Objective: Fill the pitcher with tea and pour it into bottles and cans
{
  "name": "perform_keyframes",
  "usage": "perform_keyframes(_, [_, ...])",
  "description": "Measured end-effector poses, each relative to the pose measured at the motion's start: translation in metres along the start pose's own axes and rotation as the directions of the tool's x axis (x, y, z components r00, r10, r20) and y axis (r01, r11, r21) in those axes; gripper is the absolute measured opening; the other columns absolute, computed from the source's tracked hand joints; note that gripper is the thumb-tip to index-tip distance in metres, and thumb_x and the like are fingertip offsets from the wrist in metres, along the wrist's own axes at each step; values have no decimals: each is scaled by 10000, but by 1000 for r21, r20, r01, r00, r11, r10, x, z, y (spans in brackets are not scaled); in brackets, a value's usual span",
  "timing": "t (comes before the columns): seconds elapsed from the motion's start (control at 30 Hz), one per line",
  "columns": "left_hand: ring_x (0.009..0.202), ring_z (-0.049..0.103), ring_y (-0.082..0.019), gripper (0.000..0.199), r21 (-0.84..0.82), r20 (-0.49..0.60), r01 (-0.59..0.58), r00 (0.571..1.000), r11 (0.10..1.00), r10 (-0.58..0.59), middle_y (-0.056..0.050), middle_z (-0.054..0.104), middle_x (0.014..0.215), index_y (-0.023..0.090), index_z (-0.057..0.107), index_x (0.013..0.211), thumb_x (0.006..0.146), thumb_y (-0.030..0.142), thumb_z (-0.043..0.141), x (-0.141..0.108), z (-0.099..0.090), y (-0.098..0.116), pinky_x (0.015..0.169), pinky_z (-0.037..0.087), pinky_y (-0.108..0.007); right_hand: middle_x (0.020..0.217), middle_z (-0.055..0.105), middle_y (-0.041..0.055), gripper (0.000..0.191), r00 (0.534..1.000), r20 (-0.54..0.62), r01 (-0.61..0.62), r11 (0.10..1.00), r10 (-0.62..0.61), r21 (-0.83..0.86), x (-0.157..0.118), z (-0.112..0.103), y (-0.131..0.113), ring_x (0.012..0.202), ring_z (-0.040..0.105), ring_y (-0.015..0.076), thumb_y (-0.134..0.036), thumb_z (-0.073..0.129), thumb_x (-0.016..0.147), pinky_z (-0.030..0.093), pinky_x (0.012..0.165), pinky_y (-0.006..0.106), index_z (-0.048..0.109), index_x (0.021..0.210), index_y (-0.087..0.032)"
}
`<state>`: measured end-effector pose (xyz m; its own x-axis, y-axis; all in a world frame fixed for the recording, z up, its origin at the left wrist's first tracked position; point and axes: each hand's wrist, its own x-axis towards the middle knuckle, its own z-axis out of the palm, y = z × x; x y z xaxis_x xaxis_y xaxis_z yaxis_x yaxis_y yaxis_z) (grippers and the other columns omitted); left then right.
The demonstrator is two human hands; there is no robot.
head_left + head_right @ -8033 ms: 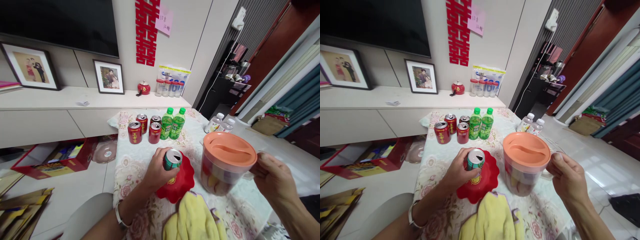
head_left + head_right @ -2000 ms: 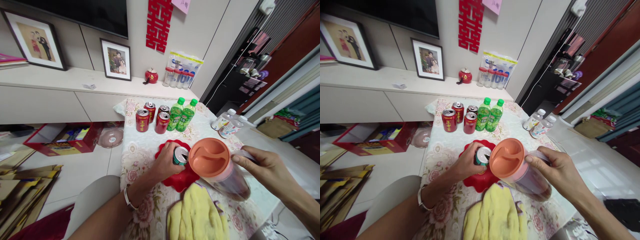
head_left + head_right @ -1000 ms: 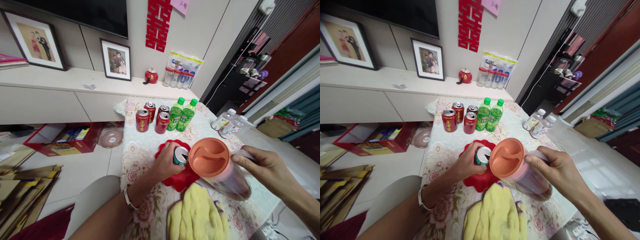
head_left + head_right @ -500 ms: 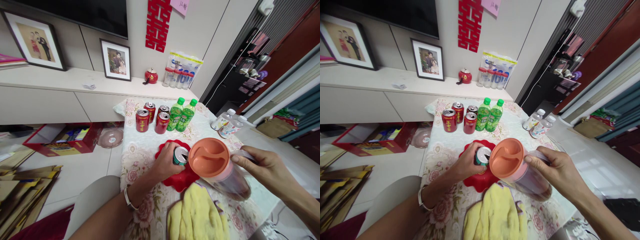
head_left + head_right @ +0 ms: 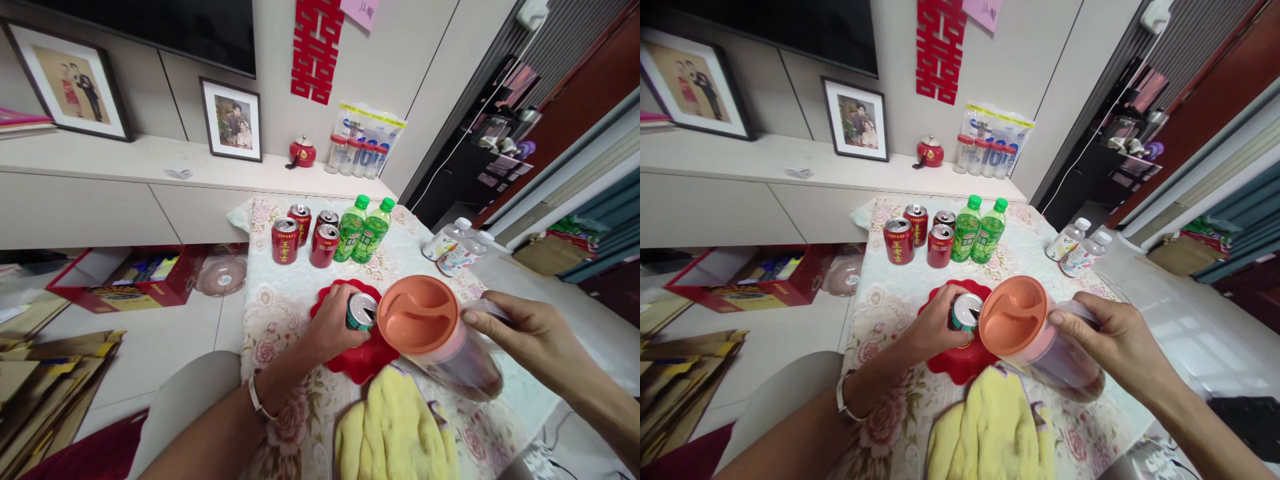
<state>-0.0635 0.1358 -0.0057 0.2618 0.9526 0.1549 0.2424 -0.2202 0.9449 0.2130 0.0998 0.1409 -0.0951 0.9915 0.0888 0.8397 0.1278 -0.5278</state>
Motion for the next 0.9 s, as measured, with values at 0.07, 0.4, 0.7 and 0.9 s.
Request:
perform_keyframes(0.07, [1115,629,-311,537,2,-2,-3,1000,1000,3,-44,609,1094,254,553,1061,600,71,757,0,0,0,959,539,-462,583,464,-10,721,1000,-1,-2,1000,2,-2,0,0,0,568,444,155,-905,659,804,374,508,289,576,572,-228])
perform_keyframes(0.4, [1115,625,-304,534,8,2,-10,1000,1000,10,-43,602,1101,253,550,1072,612,75,755,0,1,-1,963,533,-457,589,449,-10,744,999,21,-39,999,39,6,0,-1,-2,579,435,155,-932,650,785,368,525,297,562,569,-226])
perform_keyframes(0.7, [1105,628,-305,538,13,0,-14,1000,1000,14,-47,606,1100,250,551,1075,611,74,760,1,2,-2,957,537,-456,609,477,-4,738,999,32,-41,999,41,-1,0,-1,1,595,447,161,-937,644,790,378,545,311,570,587,-230])
perform_keyframes(0.9, [1105,626,-310,538,14,-6,-19,1000,1000,19,-47,605,1098,247,549,1065,599,70,753,1,2,-3,957,530,-457,608,459,-6,756,999,29,-37,999,37,-8,0,-1,2,590,440,158,-959,627,782,379,539,308,567,587,-230])
